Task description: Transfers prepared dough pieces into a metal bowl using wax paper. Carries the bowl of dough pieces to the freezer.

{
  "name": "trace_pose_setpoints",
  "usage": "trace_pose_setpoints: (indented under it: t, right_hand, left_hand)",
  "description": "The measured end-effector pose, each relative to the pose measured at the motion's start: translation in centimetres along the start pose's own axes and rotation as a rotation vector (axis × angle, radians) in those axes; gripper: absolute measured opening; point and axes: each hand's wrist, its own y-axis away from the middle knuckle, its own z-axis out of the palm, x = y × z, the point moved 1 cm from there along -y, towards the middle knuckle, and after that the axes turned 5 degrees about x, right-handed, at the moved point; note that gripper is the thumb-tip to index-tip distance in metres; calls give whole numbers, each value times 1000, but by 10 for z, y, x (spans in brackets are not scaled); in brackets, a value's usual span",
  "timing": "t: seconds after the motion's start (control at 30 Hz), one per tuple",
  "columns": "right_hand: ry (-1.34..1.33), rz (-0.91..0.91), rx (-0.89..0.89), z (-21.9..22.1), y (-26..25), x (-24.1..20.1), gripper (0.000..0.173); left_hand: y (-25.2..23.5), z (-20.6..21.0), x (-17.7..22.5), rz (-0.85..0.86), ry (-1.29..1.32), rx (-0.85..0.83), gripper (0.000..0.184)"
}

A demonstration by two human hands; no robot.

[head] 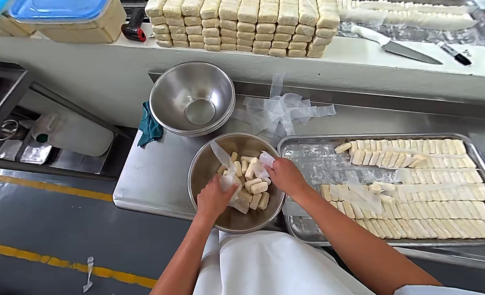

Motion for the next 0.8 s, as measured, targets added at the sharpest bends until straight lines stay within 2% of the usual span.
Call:
trace_pose_setpoints:
  t: [0.07,0.13,0.23,0.3,0.37,0.47,0.53,0.6,0.63,0.8]
  right_hand:
    - [-195,11,112,-1,-1,-6,24]
    - [-533,85,197,-5,-1,-11,21]
    - [-948,92,348,-10,-2,-19,25]
    - [-1080,59,401,-14,-4,-20,28]
    - [-1158,19,381,-19,-5,-20,30]
    - [-1085,38,300,-20,-3,-22,28]
    - [-887,45,118,-13,1,-21,25]
    - [-751,54,-121,-3,7,-23,37]
    - [-716,69,-185,2,9,-26,42]
    - [-481,-63,-167,5,7,-31,28]
  left_hand:
    - [-3,11,2,23,-42,36,71]
    - [-4,18,5,87,-27,83,59]
    - [-5,25,8,209,33,118,47]
    - [-4,29,7,225,118,102,44]
    - [-4,30,4,216,277,92,38]
    - [3,18,3,243,577,71,36]
    - [10,8,6,297,708,53,37]
    - [13,1,10,343,750,19,37]
    - [13,0,11,360,740,6,37]
    - [14,4,13,375,700,53,35]
